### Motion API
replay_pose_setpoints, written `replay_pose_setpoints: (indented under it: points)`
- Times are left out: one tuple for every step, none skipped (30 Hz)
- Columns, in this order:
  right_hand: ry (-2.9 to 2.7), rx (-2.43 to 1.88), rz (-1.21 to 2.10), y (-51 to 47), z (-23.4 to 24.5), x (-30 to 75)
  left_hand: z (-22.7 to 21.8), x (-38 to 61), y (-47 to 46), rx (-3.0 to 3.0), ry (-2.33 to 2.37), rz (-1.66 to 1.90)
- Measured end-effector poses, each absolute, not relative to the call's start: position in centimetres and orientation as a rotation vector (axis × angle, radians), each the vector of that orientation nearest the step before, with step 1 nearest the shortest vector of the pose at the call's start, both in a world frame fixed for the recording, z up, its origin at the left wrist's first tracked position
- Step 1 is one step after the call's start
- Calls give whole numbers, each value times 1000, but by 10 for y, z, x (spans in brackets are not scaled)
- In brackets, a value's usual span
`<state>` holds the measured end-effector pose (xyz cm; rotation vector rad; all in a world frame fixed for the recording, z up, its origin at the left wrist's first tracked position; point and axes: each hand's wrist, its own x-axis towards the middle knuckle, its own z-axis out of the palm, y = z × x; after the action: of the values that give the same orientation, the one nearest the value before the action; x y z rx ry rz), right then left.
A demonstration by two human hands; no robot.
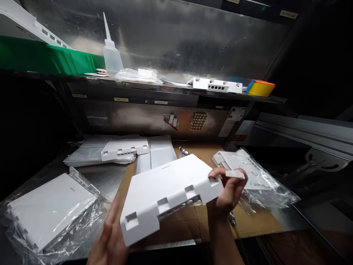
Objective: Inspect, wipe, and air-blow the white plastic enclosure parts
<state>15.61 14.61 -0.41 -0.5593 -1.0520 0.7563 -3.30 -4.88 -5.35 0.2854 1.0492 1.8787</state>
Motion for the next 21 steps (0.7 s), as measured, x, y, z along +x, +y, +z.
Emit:
replay_pose_setpoints:
  points:
    - [-1080,-550,719,140,-7,154,-58,-32,-41,194,877,1813]
    - [-1119,-533,708,135,-10,153,-62,-31,-34,152,722,1760]
    - [-1164,-511,716,131,-14,151,-65,-30,-29,130,613,1730]
    - [-1205,-493,737,128,-19,151,-67,-31,-24,105,569,1711]
    - [-1235,-477,769,126,-24,153,-67,-32,-21,67,580,1696]
    - [-1253,-469,812,128,-30,156,-66,-33,-20,15,633,1694]
    - [-1264,-472,859,132,-35,160,-64,-35,-20,-37,703,1703]
    - [-1280,-498,891,139,-41,165,-61,-38,-22,-80,776,1731]
    - [-1316,-560,892,149,-48,171,-58,-40,-25,-108,841,1775]
    - [-1399,-658,844,161,-54,176,-56,-42,-30,-118,892,1823]
    - [-1519,-773,760,173,-62,181,-55,-45,-35,-112,927,1863]
    - [-1652,-885,656,185,-70,185,-54,-47,-40,-101,957,1885]
    - [-1779,-971,556,195,-77,188,-54,-50,-45,-91,989,1894]
    - [-1892,-1021,484,204,-85,190,-54,-52,-49,-89,1021,1900]
    - [-1978,-1034,447,210,-91,190,-55,-55,-52,-94,1046,1907]
    - [-2035,-1023,439,215,-96,190,-55,-58,-55,-106,1063,1917]
    - [-2070,-1004,438,218,-98,188,-55,-60,-56,-127,1072,1925]
    - [-2099,-989,414,221,-97,187,-55,-63,-57,-149,1077,1931]
    - [-2117,-973,375,224,-93,184,-54,-66,-58,-168,1081,1932]
    - [-2121,-959,329,228,-85,182,-53,-68,-58,-181,1088,1930]
    - [-2117,-946,280,235,-75,177,-52,-71,-58,-189,1092,1920]
